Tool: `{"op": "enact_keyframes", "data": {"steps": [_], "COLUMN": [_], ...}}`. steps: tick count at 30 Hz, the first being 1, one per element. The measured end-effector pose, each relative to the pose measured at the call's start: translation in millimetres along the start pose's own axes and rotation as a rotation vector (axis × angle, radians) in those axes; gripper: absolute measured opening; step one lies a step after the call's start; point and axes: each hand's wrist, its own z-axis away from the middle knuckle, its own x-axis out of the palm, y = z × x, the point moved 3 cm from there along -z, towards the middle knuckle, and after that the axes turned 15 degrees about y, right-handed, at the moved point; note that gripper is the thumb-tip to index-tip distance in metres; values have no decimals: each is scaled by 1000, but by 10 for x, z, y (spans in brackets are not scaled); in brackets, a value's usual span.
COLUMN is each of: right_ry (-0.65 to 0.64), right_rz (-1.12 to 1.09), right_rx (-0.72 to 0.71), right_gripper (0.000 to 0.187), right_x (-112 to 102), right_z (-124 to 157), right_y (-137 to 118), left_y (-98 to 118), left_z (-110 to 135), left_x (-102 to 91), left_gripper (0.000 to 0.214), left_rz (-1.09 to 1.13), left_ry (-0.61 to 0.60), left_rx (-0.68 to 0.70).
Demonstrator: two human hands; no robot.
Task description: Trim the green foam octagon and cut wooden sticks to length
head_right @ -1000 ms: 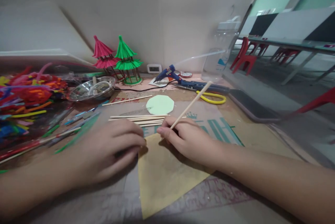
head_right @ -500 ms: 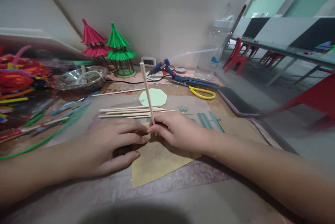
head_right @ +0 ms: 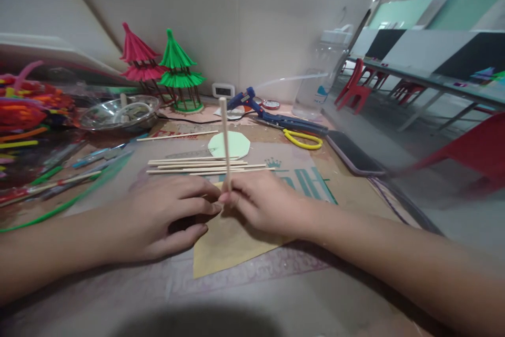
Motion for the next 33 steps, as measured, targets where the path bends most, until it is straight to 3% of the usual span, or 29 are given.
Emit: {"op": "enact_keyframes", "data": {"steps": [3, 6, 9, 12, 16, 33], "right_ry": [-4, 125, 187, 158, 121, 99], "right_rz": [-34, -69, -510, -947, -1120, -1041], "right_rx": [-52, 176, 535, 689, 735, 733], "right_gripper": [16, 15, 22, 32, 35, 30], "right_x": [3, -49, -21, 87, 205, 263], "right_z": [-5, -31, -46, -68, -69, -29], "right_y": [14, 151, 237, 194, 159, 141], "left_y": [3, -16, -73, -141, -150, -95], "left_z": [-1, 9, 6, -15, -47, -49], "left_x": [1, 9, 18, 17, 6, 0], "left_gripper": [17, 19, 17, 16, 14, 11], "left_rz": [7, 54, 138, 184, 199, 236], "left_ry": [20, 40, 104, 188, 239, 257], "left_rx": [-1, -48, -134, -229, -212, -157]}}
